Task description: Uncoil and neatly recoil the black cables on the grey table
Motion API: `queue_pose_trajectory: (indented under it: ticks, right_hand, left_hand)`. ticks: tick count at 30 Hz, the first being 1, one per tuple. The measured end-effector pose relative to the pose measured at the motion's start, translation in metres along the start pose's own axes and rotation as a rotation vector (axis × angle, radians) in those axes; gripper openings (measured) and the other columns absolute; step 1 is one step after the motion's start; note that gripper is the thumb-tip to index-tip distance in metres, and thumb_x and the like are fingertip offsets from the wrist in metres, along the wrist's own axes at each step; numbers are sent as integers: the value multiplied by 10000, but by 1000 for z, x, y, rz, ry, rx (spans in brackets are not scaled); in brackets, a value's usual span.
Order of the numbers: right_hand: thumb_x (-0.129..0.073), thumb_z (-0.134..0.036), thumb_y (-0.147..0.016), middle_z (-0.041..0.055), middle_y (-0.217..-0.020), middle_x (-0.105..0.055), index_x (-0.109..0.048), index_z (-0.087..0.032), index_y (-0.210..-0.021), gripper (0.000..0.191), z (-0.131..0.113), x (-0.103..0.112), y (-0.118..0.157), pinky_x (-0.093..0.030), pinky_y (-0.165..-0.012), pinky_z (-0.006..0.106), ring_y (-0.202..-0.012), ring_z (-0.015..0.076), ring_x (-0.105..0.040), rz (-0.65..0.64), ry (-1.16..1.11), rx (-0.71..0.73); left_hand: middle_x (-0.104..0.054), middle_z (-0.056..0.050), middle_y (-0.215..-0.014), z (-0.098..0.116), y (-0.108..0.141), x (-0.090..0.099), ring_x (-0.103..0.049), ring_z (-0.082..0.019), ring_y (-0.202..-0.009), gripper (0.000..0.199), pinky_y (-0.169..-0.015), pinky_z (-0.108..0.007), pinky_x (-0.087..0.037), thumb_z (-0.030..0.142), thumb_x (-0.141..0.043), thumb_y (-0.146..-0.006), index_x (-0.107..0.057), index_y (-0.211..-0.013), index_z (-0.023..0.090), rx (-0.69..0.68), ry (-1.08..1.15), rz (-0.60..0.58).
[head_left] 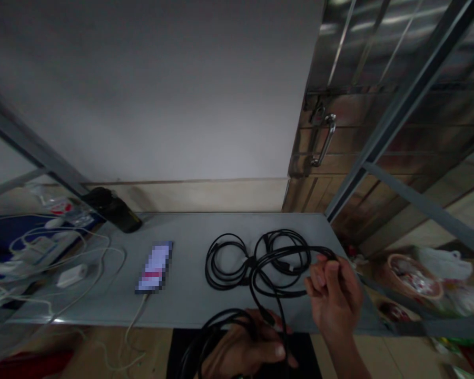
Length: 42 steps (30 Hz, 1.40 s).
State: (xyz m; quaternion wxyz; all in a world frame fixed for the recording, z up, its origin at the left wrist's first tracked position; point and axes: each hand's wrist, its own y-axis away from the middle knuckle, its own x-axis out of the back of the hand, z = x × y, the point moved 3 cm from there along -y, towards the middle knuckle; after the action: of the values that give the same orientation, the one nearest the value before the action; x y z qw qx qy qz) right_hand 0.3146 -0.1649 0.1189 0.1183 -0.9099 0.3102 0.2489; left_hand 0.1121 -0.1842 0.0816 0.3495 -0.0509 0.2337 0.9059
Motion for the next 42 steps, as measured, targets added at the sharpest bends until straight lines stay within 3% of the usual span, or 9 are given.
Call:
queue_pose_trajectory:
  ticks: [3, 7, 12, 23, 28, 34, 38, 40, 42]
  right_hand:
    - [-914, -657, -901, -73, -637, -424, -792, -255, -965, 425, 2, 2, 2, -317, -454, 166, -543, 84, -375, -3, 9, 12]
    - [-929, -641, -893, -70, -643, -439, -801, -250, -980, 420, 2, 6, -2, -327, -455, 164, -548, 82, -385, -15, 3, -9]
    - [-945, -572, -906, -51, -722, -510, -771, -267, -961, 355, -3, 26, -19, -333, -466, 163, -567, 75, -395, -25, -41, -31]
    - [-987, -500, -864, -79, -752, -416, -655, -233, -880, 426, -13, 60, -56, -314, -451, 163, -575, 78, -301, 41, -96, -13]
    - [-912, -693, -840, -87, -770, -370, -654, -250, -941, 522, 17, 65, -76, -285, -472, 189, -571, 80, -279, 45, 103, -54]
    - [-691, -835, -922, -56, -792, -475, -699, -239, -1136, 633, 80, 73, -92, -382, -508, 265, -593, 133, -413, -29, 466, -75]
    - [-743, -934, -762, 186, -1205, -685, -695, -184, -1272, 907, 100, 81, -94, -587, -952, 595, -1138, 397, -652, -34, 793, 77]
    - [-745, -914, -782, 312, -1546, -547, -645, -121, -1430, 1029, 99, 82, -85, -367, -1221, 762, -1494, 526, -449, -28, 914, 171]
    - [-676, -803, -944, 334, -1735, -359, -547, -93, -1589, 969, 92, 78, -68, -211, -1274, 834, -1636, 553, -271, -67, 1076, 307]
  left_hand:
    - [-838, -47, -837, -11, -4, -3, -315, -94, -433, 460, -473, -296, -206, 593, -876, -831, -859, -1200, 320, -4, 69, -54]
    - [-675, -18, -637, -26, -9, 6, -327, -101, -375, 363, -415, -305, -197, 613, -890, -761, -851, -927, 292, -22, 188, -17]
    - [-411, 76, -552, -24, -1, 45, -202, -60, -354, 425, -383, -265, -153, 657, -859, -817, -701, -805, 262, -100, 341, 241]
    - [-411, 143, -522, -16, 61, 127, -266, -34, -328, 551, -319, -173, -286, 562, -1044, -687, -638, -843, 223, -210, 472, 653]
    - [-389, 124, -575, -3, 96, 142, -304, -40, -390, 552, -352, -159, -319, 551, -1029, -720, -588, -797, 227, -280, 495, 856]
    - [-533, 74, -647, -7, 113, 145, -450, -103, -461, 390, -371, -179, -316, 387, -977, -743, -702, -991, 264, -154, 433, 983]
    - [-556, 41, -663, -7, 106, 141, -548, -156, -531, 364, -413, -207, -391, 447, -931, -816, -749, -1073, 264, -113, 281, 869]
    - [-563, 32, -669, -10, 102, 140, -589, -177, -570, 344, -451, -223, -439, 458, -909, -837, -764, -1086, 270, -82, 229, 826]
    - [-562, 31, -663, -16, 97, 138, -605, -187, -595, 345, -494, -238, -472, 472, -909, -831, -776, -1083, 277, -47, 176, 784]
